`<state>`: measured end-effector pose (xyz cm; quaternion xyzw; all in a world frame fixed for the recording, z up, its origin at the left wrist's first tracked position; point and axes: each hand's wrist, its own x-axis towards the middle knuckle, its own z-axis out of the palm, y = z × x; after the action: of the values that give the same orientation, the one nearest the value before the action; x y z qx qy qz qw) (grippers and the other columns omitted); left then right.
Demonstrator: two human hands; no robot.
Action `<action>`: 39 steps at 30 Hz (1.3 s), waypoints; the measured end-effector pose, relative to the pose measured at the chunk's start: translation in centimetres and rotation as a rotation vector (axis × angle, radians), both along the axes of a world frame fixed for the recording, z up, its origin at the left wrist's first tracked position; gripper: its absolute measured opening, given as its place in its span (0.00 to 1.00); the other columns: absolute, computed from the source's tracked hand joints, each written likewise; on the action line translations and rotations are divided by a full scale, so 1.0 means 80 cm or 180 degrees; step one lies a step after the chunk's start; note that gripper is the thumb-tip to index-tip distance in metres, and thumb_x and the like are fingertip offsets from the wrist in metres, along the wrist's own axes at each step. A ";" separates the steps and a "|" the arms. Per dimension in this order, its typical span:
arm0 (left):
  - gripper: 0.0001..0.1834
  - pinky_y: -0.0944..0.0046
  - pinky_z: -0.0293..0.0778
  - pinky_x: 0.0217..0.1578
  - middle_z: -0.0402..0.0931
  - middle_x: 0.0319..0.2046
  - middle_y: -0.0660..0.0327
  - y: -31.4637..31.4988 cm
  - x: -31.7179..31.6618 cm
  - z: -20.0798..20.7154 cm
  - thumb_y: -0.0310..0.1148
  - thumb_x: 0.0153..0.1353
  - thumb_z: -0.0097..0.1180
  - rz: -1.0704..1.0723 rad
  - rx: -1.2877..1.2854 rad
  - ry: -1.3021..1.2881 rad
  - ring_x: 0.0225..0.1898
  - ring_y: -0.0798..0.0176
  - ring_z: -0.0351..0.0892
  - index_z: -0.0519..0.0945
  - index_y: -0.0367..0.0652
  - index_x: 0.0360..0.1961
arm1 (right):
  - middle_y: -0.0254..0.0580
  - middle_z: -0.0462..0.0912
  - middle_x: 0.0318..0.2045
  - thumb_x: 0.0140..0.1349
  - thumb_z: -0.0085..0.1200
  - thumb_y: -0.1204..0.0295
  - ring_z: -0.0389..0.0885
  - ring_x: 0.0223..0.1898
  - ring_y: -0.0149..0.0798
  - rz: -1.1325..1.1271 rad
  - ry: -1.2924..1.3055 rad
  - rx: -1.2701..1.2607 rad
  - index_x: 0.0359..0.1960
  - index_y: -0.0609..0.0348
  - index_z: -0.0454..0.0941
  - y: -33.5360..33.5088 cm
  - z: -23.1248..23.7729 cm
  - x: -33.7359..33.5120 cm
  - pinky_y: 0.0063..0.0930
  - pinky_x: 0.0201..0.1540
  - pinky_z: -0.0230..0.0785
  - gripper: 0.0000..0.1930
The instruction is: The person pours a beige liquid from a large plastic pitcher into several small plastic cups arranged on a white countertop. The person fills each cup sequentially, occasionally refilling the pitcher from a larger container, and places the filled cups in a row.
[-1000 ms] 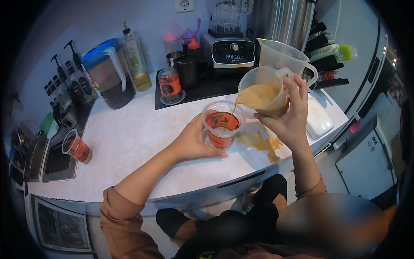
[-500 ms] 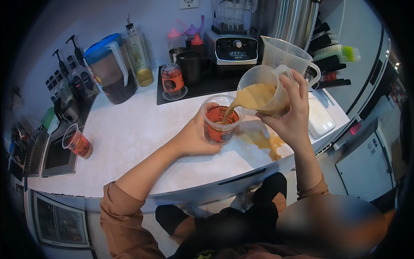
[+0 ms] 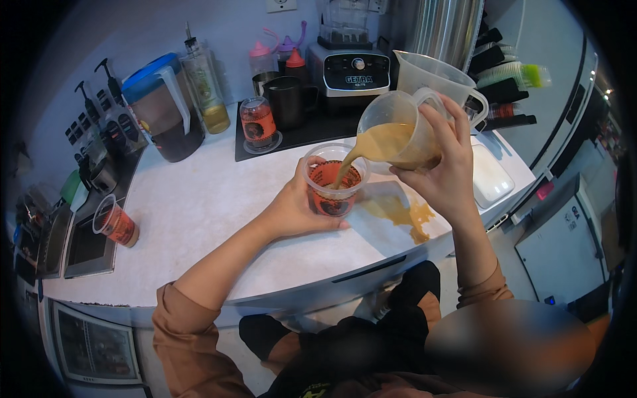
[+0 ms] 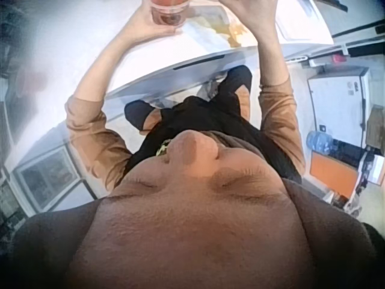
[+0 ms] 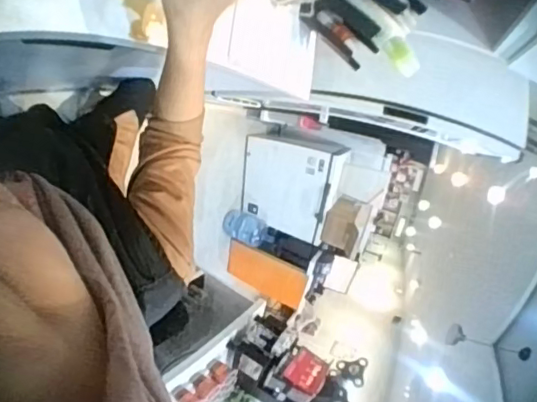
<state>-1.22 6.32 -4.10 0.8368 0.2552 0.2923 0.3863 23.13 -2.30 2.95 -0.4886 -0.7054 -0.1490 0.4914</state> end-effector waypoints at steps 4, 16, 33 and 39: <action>0.64 0.55 0.59 0.65 0.65 0.59 0.49 0.009 -0.006 -0.005 0.42 0.34 0.80 0.0064 -0.0208 0.0034 0.63 0.52 0.65 0.47 0.43 0.66 | 0.50 0.60 0.62 0.29 0.74 0.77 0.67 0.62 0.53 -0.0010 -0.0002 -0.0014 0.56 0.54 0.73 -0.001 0.002 -0.002 0.45 0.58 0.73 0.43; 0.54 0.57 0.66 0.61 0.71 0.55 0.49 0.010 -0.004 -0.010 0.43 0.36 0.77 0.0102 0.0045 0.0026 0.59 0.51 0.72 0.58 0.39 0.62 | 0.49 0.60 0.63 0.31 0.73 0.79 0.76 0.50 0.48 -0.0048 -0.0188 0.0085 0.55 0.55 0.72 0.003 0.000 -0.005 0.39 0.51 0.76 0.41; 0.52 0.57 0.67 0.61 0.71 0.56 0.51 0.007 -0.006 -0.003 0.35 0.35 0.73 0.0259 0.0005 0.0032 0.58 0.54 0.72 0.59 0.39 0.64 | 0.48 0.60 0.63 0.32 0.73 0.78 0.75 0.51 0.48 -0.0113 -0.0260 0.0049 0.55 0.53 0.73 0.006 -0.003 -0.004 0.40 0.52 0.76 0.40; 0.52 0.56 0.63 0.63 0.69 0.57 0.50 0.012 -0.008 -0.006 0.34 0.35 0.72 0.0143 0.0014 0.0033 0.61 0.53 0.69 0.58 0.40 0.65 | 0.48 0.59 0.63 0.32 0.73 0.78 0.75 0.50 0.47 -0.0156 -0.0290 0.0052 0.55 0.53 0.73 0.005 -0.003 -0.005 0.39 0.52 0.76 0.41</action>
<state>-1.82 7.25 -4.58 0.8331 0.2754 0.2972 0.3765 22.75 -1.87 2.74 -0.4945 -0.7136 -0.1887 0.4590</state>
